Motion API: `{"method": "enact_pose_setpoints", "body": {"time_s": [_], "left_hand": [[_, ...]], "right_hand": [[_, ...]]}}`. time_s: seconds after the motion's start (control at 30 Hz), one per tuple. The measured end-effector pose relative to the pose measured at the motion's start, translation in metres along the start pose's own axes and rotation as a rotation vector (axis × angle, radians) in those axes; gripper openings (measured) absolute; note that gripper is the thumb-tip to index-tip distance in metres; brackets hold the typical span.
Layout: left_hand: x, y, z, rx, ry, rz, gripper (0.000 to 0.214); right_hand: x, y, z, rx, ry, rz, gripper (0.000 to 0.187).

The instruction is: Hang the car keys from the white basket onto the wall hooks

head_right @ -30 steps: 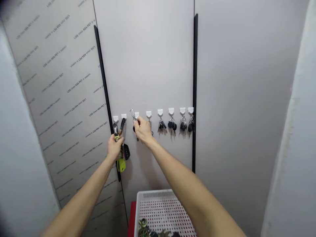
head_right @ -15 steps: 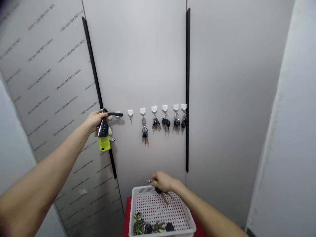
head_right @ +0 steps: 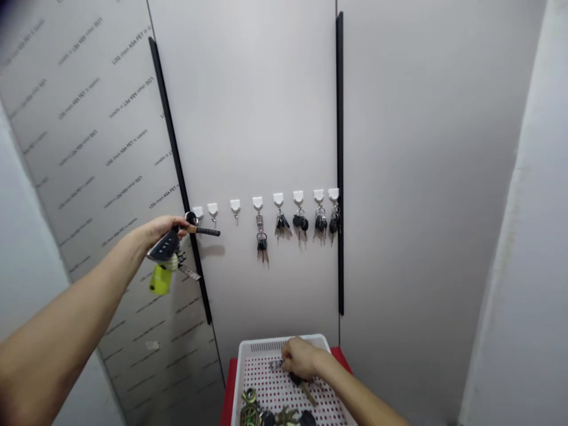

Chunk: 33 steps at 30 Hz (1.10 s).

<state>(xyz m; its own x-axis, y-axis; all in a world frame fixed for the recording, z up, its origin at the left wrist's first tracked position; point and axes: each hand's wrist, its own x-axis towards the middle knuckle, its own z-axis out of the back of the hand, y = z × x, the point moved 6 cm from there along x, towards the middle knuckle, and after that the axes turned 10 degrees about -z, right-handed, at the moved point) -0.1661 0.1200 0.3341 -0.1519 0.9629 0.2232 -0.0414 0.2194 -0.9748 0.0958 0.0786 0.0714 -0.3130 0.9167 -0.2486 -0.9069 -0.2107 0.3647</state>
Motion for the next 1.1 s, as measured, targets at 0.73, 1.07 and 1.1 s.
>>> {"method": "enact_pose_setpoints", "body": {"time_s": [0.73, 1.07, 1.1], "left_hand": [[-0.106, 0.103, -0.127, 0.03, 0.487, -0.149, 0.032], [-0.177, 0.185, -0.197, 0.844, 0.887, -0.508, 0.032], [-0.18, 0.19, -0.202, 0.934, 0.915, -0.535, 0.032]], "right_hand": [[-0.044, 0.034, 0.194, 0.447, -1.019, 0.192, 0.029], [-0.026, 0.058, 0.24, 0.229, -1.109, -0.193, 0.045], [-0.024, 0.056, 0.239, 0.235, -1.108, -0.218, 0.044]]}}
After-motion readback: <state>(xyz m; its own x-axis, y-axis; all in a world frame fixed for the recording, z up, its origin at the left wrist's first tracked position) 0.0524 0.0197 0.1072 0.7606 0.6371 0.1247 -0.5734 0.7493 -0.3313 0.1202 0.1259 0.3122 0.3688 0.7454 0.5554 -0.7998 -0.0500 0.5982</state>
